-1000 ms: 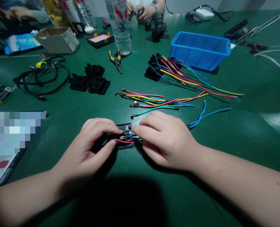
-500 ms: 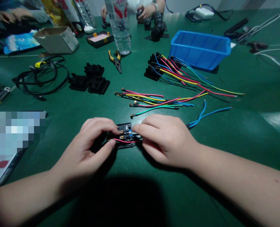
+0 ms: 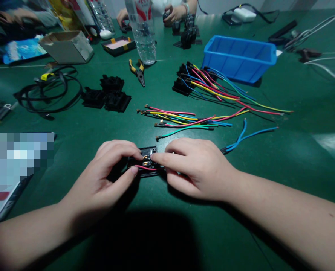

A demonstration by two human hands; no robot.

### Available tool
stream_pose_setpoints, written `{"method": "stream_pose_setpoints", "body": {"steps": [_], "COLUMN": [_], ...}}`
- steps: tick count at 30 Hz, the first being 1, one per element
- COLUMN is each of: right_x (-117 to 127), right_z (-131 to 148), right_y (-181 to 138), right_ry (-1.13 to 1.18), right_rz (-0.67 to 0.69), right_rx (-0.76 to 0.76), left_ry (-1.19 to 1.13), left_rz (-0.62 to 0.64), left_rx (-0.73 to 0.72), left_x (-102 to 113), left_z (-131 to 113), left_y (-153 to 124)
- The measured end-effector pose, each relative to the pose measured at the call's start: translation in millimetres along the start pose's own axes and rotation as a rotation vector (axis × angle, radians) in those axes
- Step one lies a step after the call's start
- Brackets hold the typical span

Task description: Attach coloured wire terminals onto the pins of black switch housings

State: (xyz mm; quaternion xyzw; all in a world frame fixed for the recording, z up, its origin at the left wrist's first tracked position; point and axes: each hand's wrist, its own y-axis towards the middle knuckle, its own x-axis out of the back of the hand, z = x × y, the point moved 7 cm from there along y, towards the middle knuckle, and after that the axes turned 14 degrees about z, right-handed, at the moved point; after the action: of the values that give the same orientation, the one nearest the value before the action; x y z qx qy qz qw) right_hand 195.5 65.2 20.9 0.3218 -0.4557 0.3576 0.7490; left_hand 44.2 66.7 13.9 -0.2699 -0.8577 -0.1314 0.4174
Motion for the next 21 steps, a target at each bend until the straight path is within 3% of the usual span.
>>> {"method": "stream_pose_setpoints", "body": {"steps": [21], "right_x": [-0.3], "right_z": [-1.2], "right_y": [1.0], "right_ry": [0.026], "right_rz": [0.009], "right_rx": [-0.019], "left_ry": [0.019], "left_rz": [0.015], "left_rx": [-0.003], "left_x": [-0.6], "left_z": [0.0], "left_y": [0.7]}}
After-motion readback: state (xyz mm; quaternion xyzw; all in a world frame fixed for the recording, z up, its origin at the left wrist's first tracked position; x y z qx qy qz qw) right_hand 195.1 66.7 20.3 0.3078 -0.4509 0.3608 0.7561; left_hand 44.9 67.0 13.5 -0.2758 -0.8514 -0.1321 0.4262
